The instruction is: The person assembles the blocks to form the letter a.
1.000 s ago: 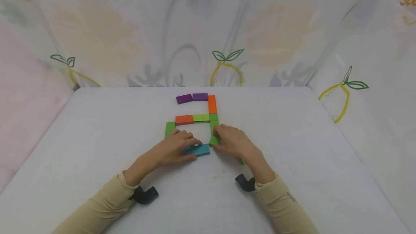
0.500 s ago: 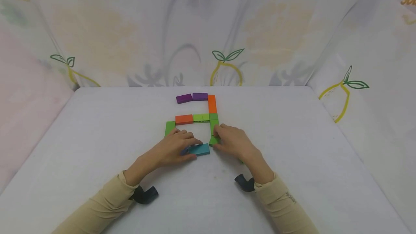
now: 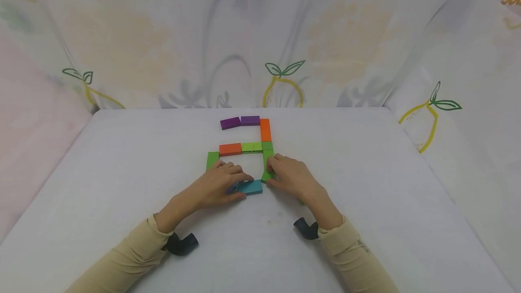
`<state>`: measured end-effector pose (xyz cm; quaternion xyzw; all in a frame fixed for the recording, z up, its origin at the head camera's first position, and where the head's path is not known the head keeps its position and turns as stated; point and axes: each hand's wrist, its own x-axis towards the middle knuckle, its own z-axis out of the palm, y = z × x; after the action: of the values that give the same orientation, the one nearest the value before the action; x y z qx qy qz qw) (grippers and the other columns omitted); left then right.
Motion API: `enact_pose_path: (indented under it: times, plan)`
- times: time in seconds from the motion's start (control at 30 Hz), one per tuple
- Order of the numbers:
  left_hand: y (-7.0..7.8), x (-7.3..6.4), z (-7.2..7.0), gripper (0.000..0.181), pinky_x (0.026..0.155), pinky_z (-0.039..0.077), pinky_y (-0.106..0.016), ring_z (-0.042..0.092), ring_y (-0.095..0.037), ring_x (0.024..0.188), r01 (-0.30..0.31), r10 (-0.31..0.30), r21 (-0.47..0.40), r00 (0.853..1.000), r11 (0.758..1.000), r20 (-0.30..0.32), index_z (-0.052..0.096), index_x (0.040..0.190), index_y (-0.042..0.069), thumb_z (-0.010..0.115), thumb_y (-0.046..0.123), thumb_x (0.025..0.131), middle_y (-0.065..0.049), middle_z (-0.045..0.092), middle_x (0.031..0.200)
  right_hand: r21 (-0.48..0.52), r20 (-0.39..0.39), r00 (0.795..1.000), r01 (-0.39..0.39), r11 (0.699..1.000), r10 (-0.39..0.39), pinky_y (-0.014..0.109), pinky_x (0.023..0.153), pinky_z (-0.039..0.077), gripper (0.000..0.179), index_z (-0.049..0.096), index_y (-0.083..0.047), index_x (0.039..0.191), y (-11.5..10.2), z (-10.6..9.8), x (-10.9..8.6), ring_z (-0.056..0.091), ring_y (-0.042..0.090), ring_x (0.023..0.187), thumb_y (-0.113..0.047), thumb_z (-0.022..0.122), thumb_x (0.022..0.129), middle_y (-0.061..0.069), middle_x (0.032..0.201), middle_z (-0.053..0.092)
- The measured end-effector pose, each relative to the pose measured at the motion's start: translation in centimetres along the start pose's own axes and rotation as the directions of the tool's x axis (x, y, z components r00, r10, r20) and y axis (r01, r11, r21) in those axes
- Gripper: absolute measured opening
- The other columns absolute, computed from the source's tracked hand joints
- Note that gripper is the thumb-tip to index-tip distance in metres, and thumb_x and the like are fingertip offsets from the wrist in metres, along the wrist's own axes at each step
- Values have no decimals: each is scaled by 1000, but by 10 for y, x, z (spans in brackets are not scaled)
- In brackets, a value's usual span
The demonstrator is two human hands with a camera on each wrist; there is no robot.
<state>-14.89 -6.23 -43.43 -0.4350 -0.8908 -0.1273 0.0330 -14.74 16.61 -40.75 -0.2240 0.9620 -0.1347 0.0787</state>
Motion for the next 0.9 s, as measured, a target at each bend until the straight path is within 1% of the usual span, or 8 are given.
enact_pose_path:
  times: [0.13, 0.23, 0.3, 0.43, 0.57, 0.7, 0.8, 0.9]
  plan:
    - [0, 0, 0, 36, 82, 38, -34, 57, -14, 92, -5, 5, 6, 1000, 1000, -6, 67, 114, 21, 71, 38, 83, 5, 65, 99, 1, 3, 1000, 1, 1000, -1, 27, 68, 48, 26, 60, -14, 100, 0, 0, 1, 53, 11, 75, -27, 74, 82, -2, 92, 58]
    - [-2, 0, -1, 38, 87, 39, -36, 57, -14, 94, -5, 5, -14, 1000, 1000, 7, 66, 116, 22, 70, 39, 83, 5, 65, 102, 5, 6, 1000, -1, 1000, 1, 28, 68, 48, 26, 60, -14, 100, 0, -1, 0, 54, 11, 76, -27, 73, 82, -1, 92, 58]
    - [-6, 0, -5, 39, 91, 39, -39, 56, -15, 98, -6, 7, -42, 1000, 999, 26, 65, 117, 22, 70, 40, 83, 5, 65, 105, 21, 9, 1000, -3, 1000, 3, 28, 69, 48, 26, 60, -13, 101, 0, -3, -1, 54, 12, 79, -27, 73, 82, -1, 93, 58]
    - [-18, -4, -20, 42, 93, 40, -41, 54, -17, 105, -21, 31, -113, 996, 993, 84, 65, 118, 21, 73, 37, 80, 3, 64, 110, 65, 15, 1000, -6, 998, 5, 28, 68, 46, 25, 60, -13, 102, 2, -9, -3, 54, 14, 80, -29, 70, 85, -1, 91, 58]
    - [-30, -10, -34, 42, 93, 43, -40, 53, -20, 108, -39, 59, -134, 987, 990, 147, 67, 116, 19, 78, 29, 77, -1, 63, 111, 105, 11, 1000, 0, 994, -1, 28, 67, 45, 22, 60, -12, 101, 8, -14, -7, 53, 13, 76, -29, 66, 88, -1, 88, 56]
    - [-36, -14, -38, 40, 94, 45, -41, 52, -22, 109, -45, 72, -148, 981, 988, 181, 68, 114, 17, 79, 24, 76, -2, 64, 110, 116, 15, 1000, 22, 993, -24, 28, 67, 46, 21, 61, -10, 101, 14, -17, -9, 53, 13, 76, -26, 64, 88, -2, 87, 57]
    - [-36, -14, -38, 37, 93, 45, -39, 51, -20, 106, -39, 71, -168, 979, 985, 190, 69, 113, 17, 78, 21, 77, -2, 65, 110, 117, 44, 999, 8, 993, -13, 29, 70, 46, 22, 61, -10, 102, 17, -20, -10, 54, 13, 79, -27, 63, 89, -1, 88, 57]
    - [-37, -13, -38, 34, 89, 45, -37, 51, -19, 104, -28, 61, -168, 979, 985, 194, 70, 112, 19, 77, 20, 79, -1, 64, 109, 124, 82, 997, -18, 992, 8, 31, 71, 46, 23, 60, -10, 104, 20, -24, -11, 54, 15, 81, -28, 61, 90, 0, 90, 58]
